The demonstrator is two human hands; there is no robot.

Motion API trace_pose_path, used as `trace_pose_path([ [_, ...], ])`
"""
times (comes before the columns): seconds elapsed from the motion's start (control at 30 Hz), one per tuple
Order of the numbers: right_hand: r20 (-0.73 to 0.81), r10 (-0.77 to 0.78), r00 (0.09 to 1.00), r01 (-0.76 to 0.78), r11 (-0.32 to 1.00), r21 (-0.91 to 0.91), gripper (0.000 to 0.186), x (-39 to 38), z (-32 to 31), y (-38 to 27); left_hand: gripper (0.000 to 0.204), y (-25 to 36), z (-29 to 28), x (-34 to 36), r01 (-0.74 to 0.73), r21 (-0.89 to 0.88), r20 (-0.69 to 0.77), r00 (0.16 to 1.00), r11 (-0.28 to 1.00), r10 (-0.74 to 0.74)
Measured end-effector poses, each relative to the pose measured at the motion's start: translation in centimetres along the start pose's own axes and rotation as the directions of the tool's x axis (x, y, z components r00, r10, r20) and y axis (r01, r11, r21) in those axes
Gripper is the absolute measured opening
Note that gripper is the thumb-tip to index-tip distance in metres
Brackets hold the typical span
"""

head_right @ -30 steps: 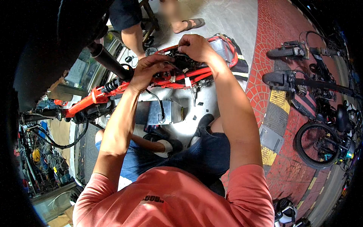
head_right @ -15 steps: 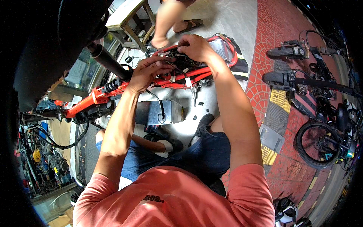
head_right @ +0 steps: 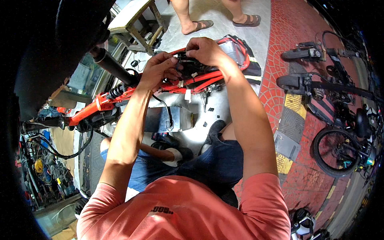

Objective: The person sits on the floor and repairs the wiring of a red electric scooter. They connect wires to a control box, use a remote to test the lights, and then continue organizing and securing the wires.

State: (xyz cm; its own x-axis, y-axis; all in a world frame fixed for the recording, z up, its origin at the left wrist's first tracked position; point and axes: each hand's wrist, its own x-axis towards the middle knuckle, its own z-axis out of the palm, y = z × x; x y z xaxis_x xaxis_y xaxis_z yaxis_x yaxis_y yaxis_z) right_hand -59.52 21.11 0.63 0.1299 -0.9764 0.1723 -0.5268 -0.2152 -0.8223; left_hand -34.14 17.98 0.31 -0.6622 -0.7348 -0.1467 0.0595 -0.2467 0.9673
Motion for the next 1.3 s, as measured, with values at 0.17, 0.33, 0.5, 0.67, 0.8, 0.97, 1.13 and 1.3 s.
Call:
trace_pose_path([
  [0.17,0.019,-0.005,1.0,0.004,0.999,0.044,0.019,-0.2,0.0,0.6,0.017,0.9,3.3,-0.5,-0.121,0.463,0.009,0.991,0.878,0.131],
  [0.33,0.018,-0.011,1.0,0.011,1.0,0.012,0.022,0.2,0.2,0.7,0.023,-0.4,3.0,-2.2,-0.318,0.411,0.105,0.947,0.854,0.303],
  [0.5,0.02,-0.022,1.0,0.022,1.0,-0.01,0.018,-0.1,0.2,0.0,0.032,-1.9,1.8,-2.1,-0.509,0.34,0.173,0.86,0.791,0.48],
  [0.67,0.006,0.019,1.0,-0.019,1.0,-0.005,0.019,-0.3,0.4,-0.1,0.027,-1.9,1.5,-2.0,-0.3,0.084,0.063,0.953,0.95,0.295],
  [0.8,0.008,0.011,1.0,-0.011,1.0,-0.008,0.018,-0.3,0.2,0.0,0.021,-2.5,1.1,-1.0,-0.274,-0.11,0.03,0.96,0.955,0.279],
  [0.97,0.025,0.018,1.0,-0.017,1.0,-0.006,0.017,-0.3,0.2,-0.2,0.017,-3.2,1.3,-0.6,-0.313,-0.15,0.002,0.949,0.938,0.316],
  [1.13,0.021,0.031,0.999,-0.031,0.999,0.011,0.016,-0.2,0.3,0.0,0.018,-2.6,1.2,-0.2,-0.225,-0.181,-0.007,0.974,0.957,0.228],
  [1.3,0.026,0.02,0.999,-0.021,0.999,0.036,0.015,-0.3,0.3,-0.1,0.018,-1.2,1.1,0.6,-0.095,-0.2,-0.06,0.995,0.975,0.085],
])
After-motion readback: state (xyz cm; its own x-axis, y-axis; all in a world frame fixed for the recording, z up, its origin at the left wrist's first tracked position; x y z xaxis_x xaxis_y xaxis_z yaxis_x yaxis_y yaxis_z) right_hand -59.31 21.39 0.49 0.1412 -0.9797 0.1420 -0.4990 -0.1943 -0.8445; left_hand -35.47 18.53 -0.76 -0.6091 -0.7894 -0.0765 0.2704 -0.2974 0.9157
